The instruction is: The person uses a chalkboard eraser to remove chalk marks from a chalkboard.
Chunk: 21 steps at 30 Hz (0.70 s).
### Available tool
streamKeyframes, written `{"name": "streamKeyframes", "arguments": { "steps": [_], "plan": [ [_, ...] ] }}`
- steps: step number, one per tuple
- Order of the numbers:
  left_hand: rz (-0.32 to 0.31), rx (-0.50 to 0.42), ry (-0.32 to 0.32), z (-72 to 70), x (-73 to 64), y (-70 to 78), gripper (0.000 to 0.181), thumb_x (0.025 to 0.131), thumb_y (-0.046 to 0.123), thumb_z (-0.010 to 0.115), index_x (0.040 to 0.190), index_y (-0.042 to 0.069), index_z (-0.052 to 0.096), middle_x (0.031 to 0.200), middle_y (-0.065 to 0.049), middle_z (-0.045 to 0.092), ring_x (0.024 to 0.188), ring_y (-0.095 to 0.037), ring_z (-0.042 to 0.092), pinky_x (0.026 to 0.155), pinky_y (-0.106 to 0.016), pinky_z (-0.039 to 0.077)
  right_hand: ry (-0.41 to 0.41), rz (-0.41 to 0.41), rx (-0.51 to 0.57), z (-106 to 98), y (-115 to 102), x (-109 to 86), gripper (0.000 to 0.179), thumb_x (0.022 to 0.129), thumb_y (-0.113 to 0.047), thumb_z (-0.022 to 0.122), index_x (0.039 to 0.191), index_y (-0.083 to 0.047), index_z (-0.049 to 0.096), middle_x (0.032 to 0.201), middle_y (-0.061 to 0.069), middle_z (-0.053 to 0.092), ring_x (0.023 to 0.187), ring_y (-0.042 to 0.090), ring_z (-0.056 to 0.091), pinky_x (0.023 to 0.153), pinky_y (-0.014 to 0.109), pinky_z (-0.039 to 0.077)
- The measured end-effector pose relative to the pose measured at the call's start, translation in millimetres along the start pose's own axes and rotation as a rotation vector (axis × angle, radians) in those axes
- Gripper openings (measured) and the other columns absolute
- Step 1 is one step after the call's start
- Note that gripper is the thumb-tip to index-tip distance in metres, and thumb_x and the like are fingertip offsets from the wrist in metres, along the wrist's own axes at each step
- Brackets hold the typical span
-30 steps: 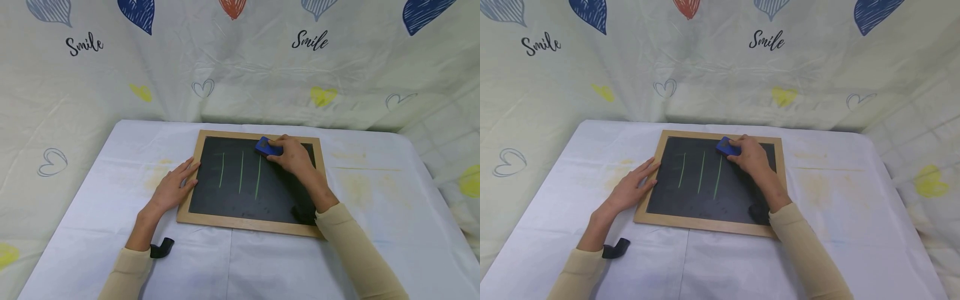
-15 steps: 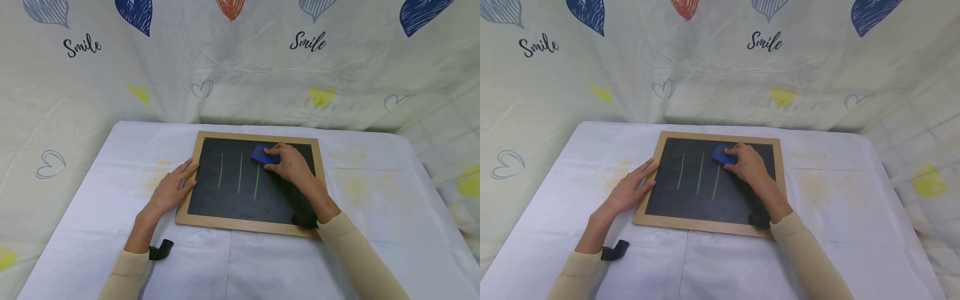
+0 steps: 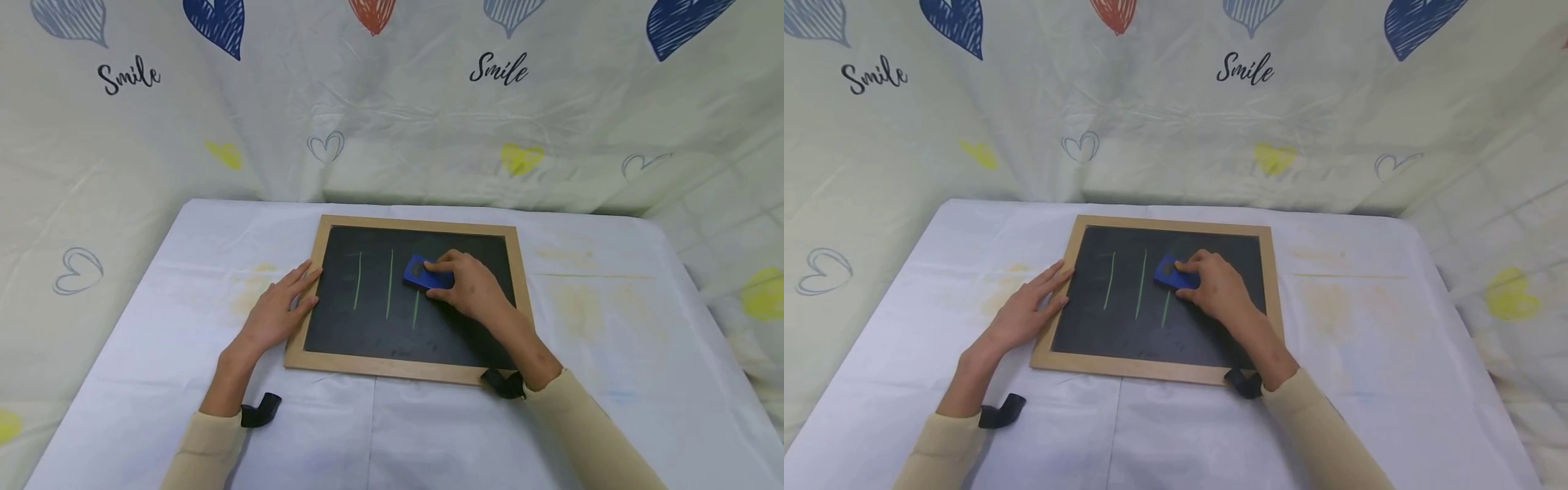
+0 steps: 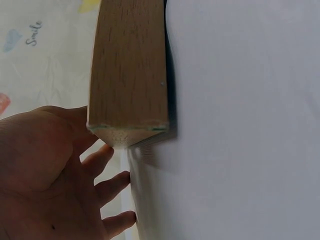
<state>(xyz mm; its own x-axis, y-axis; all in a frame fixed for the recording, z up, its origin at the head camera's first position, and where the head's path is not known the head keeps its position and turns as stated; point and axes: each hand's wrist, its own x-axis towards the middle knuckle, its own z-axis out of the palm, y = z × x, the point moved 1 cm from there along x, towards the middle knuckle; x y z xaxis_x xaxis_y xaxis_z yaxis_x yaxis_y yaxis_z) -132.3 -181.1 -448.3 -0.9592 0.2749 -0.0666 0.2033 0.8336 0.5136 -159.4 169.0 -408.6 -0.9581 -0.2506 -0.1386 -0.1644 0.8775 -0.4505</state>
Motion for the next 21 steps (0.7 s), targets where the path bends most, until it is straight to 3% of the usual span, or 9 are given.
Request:
{"name": "streamKeyframes", "arguments": {
  "steps": [21],
  "plan": [
    [-0.008,-0.003,-0.001,-0.2,0.9,-1.0,0.06,0.106,0.029,0.06,0.162,0.017,0.04,0.174,-0.01,0.027,0.159,-0.041,0.029,0.125,-0.074,0.018,0.008,-0.047,-0.022,13,-10,-38.1,0.057,0.087,-0.028,0.086,0.14,-0.02,0.067,0.139,0.009,0.064,0.134,0.036,0.058,0.107,0.055,0.053]
  ]
}}
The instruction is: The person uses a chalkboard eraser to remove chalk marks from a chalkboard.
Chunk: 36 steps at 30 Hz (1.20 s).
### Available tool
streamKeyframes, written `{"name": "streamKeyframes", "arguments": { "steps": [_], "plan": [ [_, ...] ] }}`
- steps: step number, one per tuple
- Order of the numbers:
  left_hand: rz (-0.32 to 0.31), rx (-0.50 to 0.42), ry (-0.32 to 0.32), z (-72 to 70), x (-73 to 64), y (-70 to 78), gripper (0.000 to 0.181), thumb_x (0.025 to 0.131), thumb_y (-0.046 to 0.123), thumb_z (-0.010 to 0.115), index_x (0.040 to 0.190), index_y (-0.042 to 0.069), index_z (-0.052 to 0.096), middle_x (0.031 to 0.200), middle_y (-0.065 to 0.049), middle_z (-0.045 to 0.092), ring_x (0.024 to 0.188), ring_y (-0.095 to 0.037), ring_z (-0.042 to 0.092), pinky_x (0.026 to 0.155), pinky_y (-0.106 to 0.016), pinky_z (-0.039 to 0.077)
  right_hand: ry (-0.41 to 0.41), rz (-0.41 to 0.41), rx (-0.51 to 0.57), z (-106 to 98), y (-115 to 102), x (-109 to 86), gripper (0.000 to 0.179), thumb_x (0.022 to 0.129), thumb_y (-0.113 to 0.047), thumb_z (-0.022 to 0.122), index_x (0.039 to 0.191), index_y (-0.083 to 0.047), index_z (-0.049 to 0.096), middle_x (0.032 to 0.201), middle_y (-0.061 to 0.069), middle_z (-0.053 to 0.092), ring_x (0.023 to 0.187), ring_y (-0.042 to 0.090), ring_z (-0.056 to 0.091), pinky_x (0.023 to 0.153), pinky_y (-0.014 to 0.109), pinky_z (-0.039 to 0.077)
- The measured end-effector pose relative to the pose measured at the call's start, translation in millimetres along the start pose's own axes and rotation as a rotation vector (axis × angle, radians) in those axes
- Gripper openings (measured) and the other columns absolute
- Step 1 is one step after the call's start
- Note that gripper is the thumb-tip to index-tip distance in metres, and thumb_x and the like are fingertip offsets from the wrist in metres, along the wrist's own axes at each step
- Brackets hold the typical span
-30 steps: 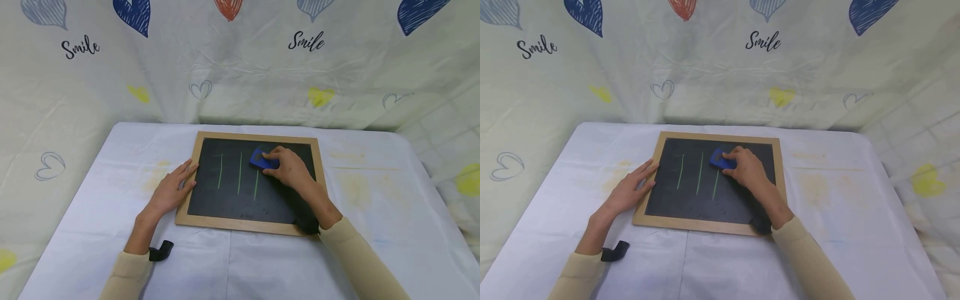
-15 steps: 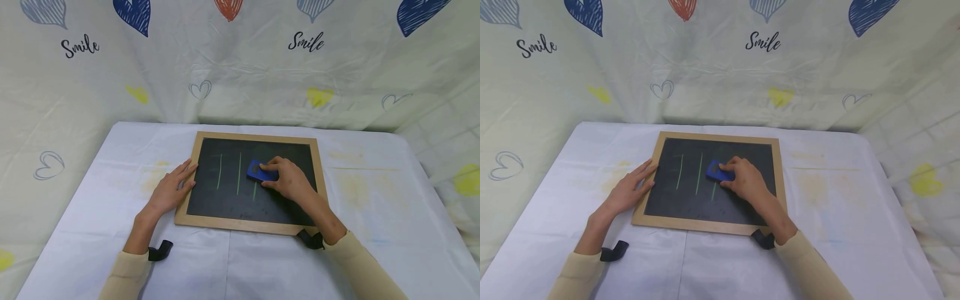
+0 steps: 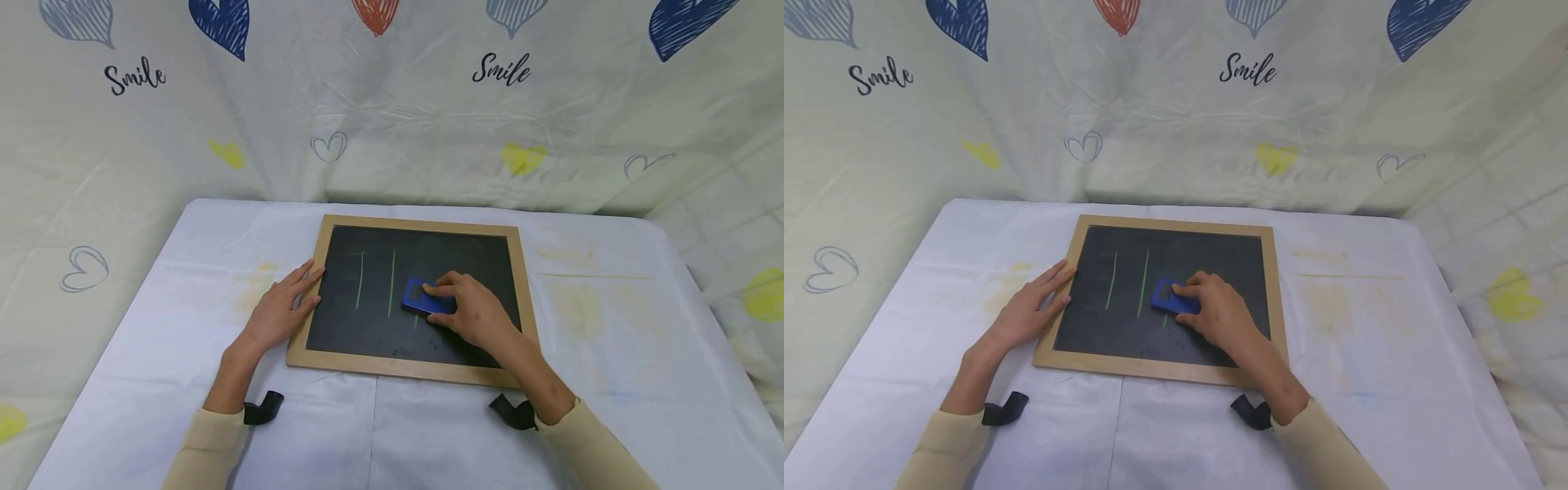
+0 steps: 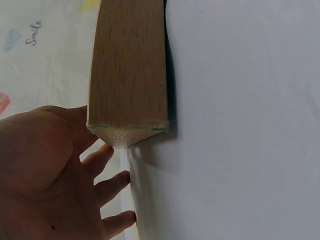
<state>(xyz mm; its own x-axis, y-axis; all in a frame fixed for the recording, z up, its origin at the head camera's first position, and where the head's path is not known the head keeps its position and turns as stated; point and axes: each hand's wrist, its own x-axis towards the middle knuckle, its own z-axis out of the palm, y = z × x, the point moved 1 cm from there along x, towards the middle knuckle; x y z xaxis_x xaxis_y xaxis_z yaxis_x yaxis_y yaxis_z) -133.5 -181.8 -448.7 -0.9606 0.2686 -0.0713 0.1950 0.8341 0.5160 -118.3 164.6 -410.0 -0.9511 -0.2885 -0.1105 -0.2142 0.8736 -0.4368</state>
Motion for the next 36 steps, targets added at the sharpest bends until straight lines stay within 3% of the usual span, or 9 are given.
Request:
{"name": "streamKeyframes", "arguments": {
  "steps": [7,16,36],
  "plan": [
    [0.0,-0.001,0.002,-0.2,-0.3,-0.8,0.06,0.106,0.028,0.06,0.161,0.018,0.041,0.173,-0.01,0.028,0.158,-0.042,0.029,0.124,-0.075,0.019,0.003,-0.046,0.001,4,-7,-18.2,0.059,0.084,-0.027,0.089,0.139,-0.019,0.068,0.135,0.008,0.066,0.129,0.034,0.061,0.102,0.052,0.056],
    [0.002,0.002,0.001,0.1,-0.1,-1.6,0.06,0.106,0.028,0.061,0.162,0.018,0.04,0.173,-0.01,0.028,0.158,-0.042,0.03,0.124,-0.075,0.019,-0.024,-0.048,-0.001,9,-13,-36.5,0.059,0.084,-0.027,0.088,0.139,-0.021,0.068,0.136,0.005,0.066,0.127,0.031,0.062,0.102,0.051,0.057],
    [0.012,0.016,0.01,0.6,-0.9,0.5,0.06,0.106,0.027,0.061,0.161,0.015,0.041,0.173,-0.013,0.029,0.158,-0.043,0.03,0.123,-0.075,0.02,0.026,-0.072,-0.015,10,-11,-39.1,0.057,0.08,-0.031,0.091,0.133,-0.024,0.073,0.129,0.0,0.069,0.123,0.026,0.065,0.093,0.046,0.061]
  ]
}}
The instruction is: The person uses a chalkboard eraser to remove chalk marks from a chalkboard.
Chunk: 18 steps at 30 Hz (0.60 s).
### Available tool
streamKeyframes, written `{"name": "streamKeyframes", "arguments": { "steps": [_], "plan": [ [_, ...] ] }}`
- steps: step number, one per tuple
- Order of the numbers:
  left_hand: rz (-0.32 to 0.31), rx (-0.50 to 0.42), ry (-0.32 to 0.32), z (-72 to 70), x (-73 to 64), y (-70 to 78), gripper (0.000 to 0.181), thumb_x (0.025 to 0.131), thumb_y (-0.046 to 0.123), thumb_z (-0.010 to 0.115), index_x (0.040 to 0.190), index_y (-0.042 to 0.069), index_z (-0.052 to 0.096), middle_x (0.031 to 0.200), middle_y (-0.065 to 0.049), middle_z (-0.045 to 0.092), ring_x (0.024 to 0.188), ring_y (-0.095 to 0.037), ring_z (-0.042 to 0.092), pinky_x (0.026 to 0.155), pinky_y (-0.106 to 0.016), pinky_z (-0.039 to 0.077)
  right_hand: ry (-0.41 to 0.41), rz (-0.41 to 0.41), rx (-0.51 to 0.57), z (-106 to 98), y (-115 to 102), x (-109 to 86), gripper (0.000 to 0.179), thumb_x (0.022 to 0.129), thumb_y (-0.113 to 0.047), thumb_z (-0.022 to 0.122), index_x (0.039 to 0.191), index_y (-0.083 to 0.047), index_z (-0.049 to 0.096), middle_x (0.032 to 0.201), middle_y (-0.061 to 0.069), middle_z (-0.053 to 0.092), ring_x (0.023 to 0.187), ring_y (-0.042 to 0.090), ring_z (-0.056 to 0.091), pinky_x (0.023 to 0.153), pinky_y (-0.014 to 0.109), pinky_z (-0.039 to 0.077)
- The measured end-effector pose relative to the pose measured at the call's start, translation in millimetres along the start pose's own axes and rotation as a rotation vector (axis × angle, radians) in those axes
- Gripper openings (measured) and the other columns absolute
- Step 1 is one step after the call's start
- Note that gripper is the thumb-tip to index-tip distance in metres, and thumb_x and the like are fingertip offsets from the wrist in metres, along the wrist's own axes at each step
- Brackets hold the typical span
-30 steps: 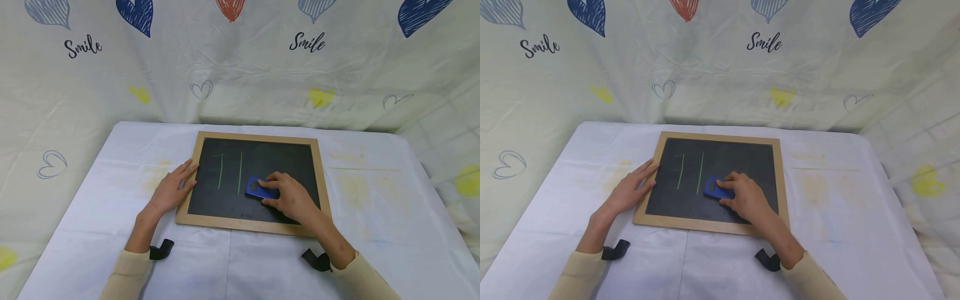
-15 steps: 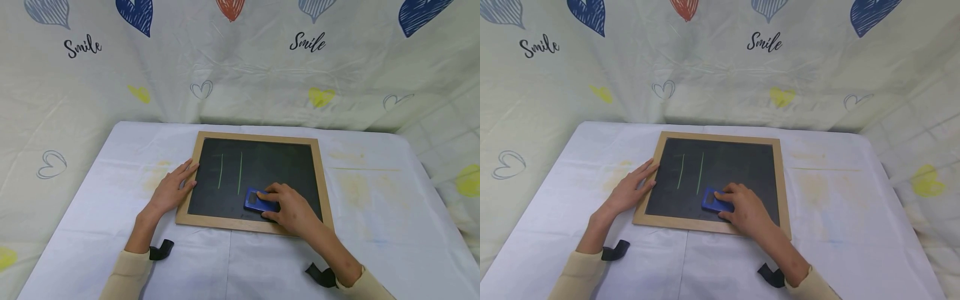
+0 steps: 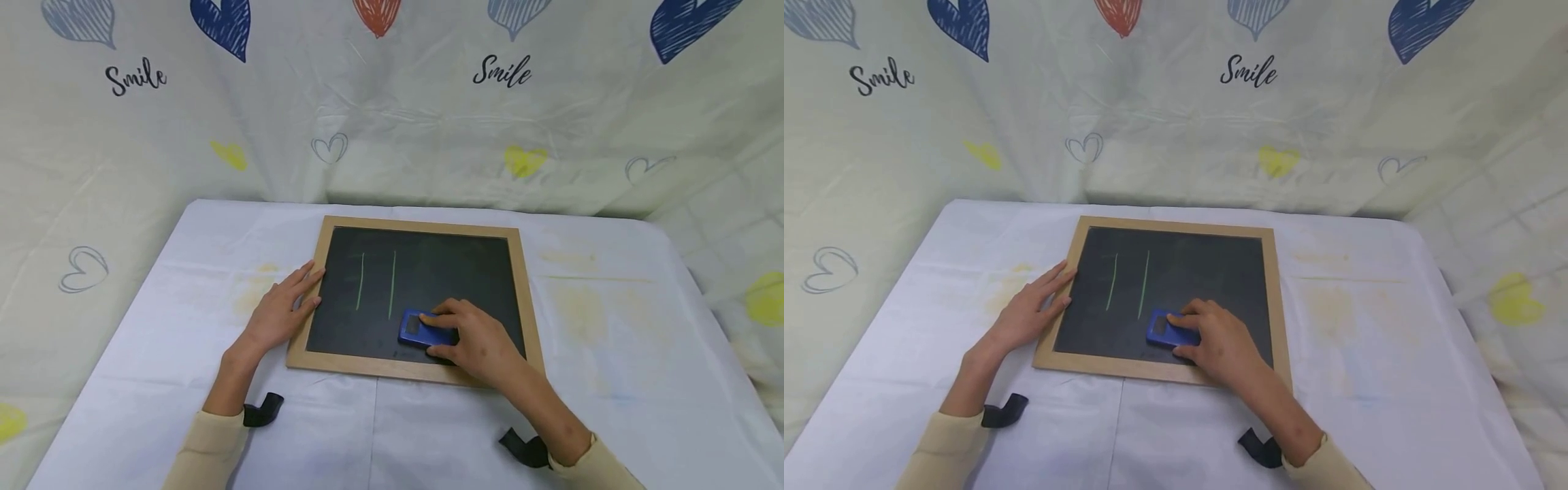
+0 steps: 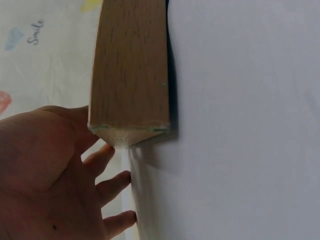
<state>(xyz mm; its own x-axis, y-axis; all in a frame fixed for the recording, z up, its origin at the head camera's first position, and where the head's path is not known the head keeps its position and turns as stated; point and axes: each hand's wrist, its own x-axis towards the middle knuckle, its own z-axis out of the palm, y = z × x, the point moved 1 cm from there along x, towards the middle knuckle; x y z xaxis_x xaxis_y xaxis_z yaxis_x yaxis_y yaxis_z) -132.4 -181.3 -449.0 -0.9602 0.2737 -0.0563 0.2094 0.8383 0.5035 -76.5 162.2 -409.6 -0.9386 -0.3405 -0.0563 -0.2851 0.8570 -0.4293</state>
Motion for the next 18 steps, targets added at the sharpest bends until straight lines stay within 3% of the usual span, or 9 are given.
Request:
{"name": "streamKeyframes", "arguments": {
  "steps": [8,18],
  "plan": [
    [0.003,-0.002,-0.011,0.1,0.5,-1.8,0.06,0.107,0.029,0.059,0.162,0.016,0.039,0.174,-0.012,0.028,0.159,-0.041,0.029,0.124,-0.075,0.018,0.002,-0.008,0.012,-3,8,9.5,0.057,0.081,-0.031,0.09,0.135,-0.023,0.072,0.131,0.002,0.069,0.127,0.028,0.064,0.093,0.047,0.06],
    [0.003,-0.004,-0.017,-0.4,1.0,-2.8,0.06,0.107,0.028,0.059,0.162,0.017,0.038,0.174,-0.012,0.027,0.159,-0.043,0.028,0.124,-0.075,0.018,-0.018,0.044,0.008,-9,20,33.0,0.056,0.085,-0.033,0.087,0.138,-0.025,0.07,0.137,0.004,0.067,0.132,0.036,0.061,0.101,0.055,0.057]
  ]
}}
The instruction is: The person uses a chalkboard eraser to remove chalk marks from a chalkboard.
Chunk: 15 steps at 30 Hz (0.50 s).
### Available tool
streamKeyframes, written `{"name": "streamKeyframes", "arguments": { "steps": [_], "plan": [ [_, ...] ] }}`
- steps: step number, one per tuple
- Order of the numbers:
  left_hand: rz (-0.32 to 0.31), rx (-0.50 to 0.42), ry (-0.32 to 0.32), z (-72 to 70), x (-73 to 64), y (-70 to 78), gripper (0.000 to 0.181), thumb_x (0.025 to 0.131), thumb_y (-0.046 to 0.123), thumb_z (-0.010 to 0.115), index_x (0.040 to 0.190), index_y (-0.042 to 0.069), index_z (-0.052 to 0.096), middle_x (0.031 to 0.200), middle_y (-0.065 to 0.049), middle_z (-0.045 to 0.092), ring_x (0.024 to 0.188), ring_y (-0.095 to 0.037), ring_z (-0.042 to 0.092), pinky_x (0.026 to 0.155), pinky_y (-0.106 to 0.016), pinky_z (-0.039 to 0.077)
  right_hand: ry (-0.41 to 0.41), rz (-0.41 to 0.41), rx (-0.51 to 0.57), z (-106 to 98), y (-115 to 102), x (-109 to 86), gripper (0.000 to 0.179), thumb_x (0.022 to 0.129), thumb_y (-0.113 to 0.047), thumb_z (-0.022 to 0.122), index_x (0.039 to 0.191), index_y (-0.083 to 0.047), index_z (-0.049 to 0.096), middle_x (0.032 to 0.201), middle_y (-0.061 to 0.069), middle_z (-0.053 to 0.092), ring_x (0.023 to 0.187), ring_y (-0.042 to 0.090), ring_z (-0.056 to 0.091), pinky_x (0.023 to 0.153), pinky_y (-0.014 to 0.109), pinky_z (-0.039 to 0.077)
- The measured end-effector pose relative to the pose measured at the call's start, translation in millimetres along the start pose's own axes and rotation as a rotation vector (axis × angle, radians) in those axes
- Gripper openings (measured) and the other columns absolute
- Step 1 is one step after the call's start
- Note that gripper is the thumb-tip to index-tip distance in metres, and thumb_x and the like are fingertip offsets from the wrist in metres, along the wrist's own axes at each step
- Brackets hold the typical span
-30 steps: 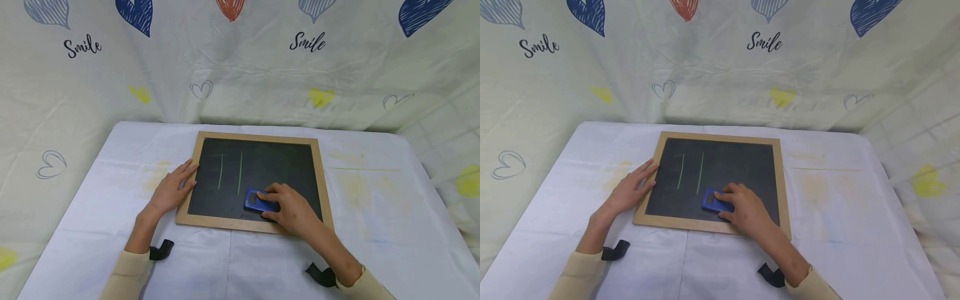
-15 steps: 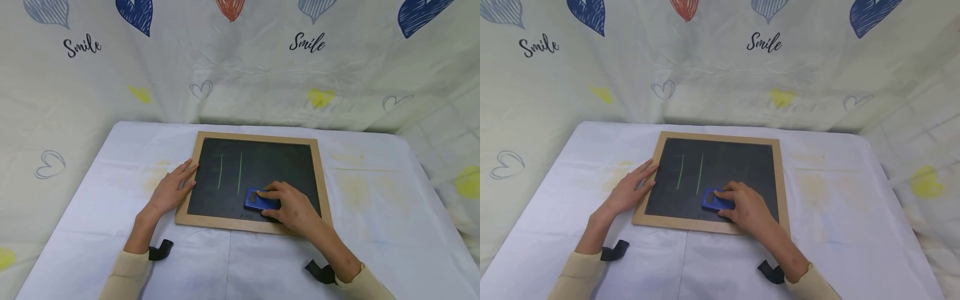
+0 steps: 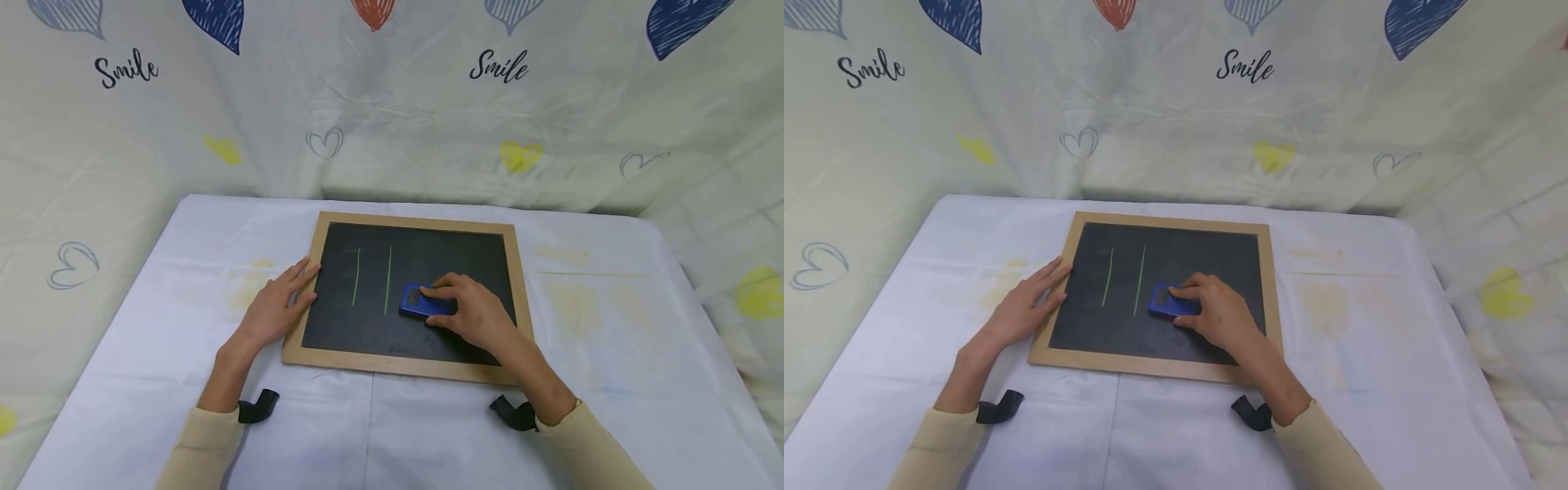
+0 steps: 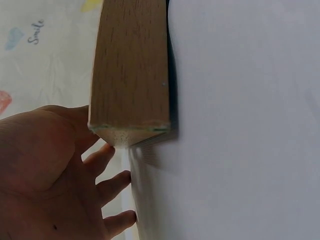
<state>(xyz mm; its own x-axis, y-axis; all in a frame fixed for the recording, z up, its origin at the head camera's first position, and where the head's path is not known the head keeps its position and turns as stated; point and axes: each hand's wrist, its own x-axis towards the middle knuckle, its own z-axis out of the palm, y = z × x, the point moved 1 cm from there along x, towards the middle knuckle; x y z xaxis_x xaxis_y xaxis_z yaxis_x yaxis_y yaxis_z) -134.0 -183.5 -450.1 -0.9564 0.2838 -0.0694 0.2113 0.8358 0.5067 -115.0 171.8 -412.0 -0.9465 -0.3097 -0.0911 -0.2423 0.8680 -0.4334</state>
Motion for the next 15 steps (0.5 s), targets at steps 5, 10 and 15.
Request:
{"name": "streamKeyframes", "arguments": {
  "steps": [5,10,15],
  "plan": [
    [-0.008,0.001,-0.006,-1.1,0.5,0.3,0.06,0.107,0.027,0.059,0.162,0.016,0.038,0.174,-0.012,0.026,0.159,-0.043,0.027,0.125,-0.075,0.017,0.004,0.009,0.014,-3,5,12.0,0.056,0.086,-0.032,0.087,0.139,-0.024,0.069,0.139,0.007,0.066,0.132,0.037,0.061,0.103,0.056,0.055],
    [-0.008,-0.007,-0.003,-1.2,0.9,0.6,0.06,0.107,0.027,0.059,0.162,0.016,0.039,0.174,-0.012,0.026,0.159,-0.043,0.028,0.124,-0.075,0.018,0.0,0.018,0.019,-8,8,23.8,0.058,0.086,-0.032,0.087,0.14,-0.023,0.068,0.141,0.009,0.065,0.133,0.038,0.06,0.105,0.056,0.054],
    [-0.008,-0.013,-0.003,0.5,1.2,0.6,0.06,0.107,0.028,0.059,0.162,0.016,0.039,0.174,-0.012,0.026,0.159,-0.043,0.027,0.125,-0.074,0.017,-0.006,0.032,0.024,-11,15,35.9,0.059,0.087,-0.032,0.086,0.142,-0.022,0.066,0.143,0.009,0.063,0.135,0.039,0.058,0.106,0.056,0.053]
  ]
}}
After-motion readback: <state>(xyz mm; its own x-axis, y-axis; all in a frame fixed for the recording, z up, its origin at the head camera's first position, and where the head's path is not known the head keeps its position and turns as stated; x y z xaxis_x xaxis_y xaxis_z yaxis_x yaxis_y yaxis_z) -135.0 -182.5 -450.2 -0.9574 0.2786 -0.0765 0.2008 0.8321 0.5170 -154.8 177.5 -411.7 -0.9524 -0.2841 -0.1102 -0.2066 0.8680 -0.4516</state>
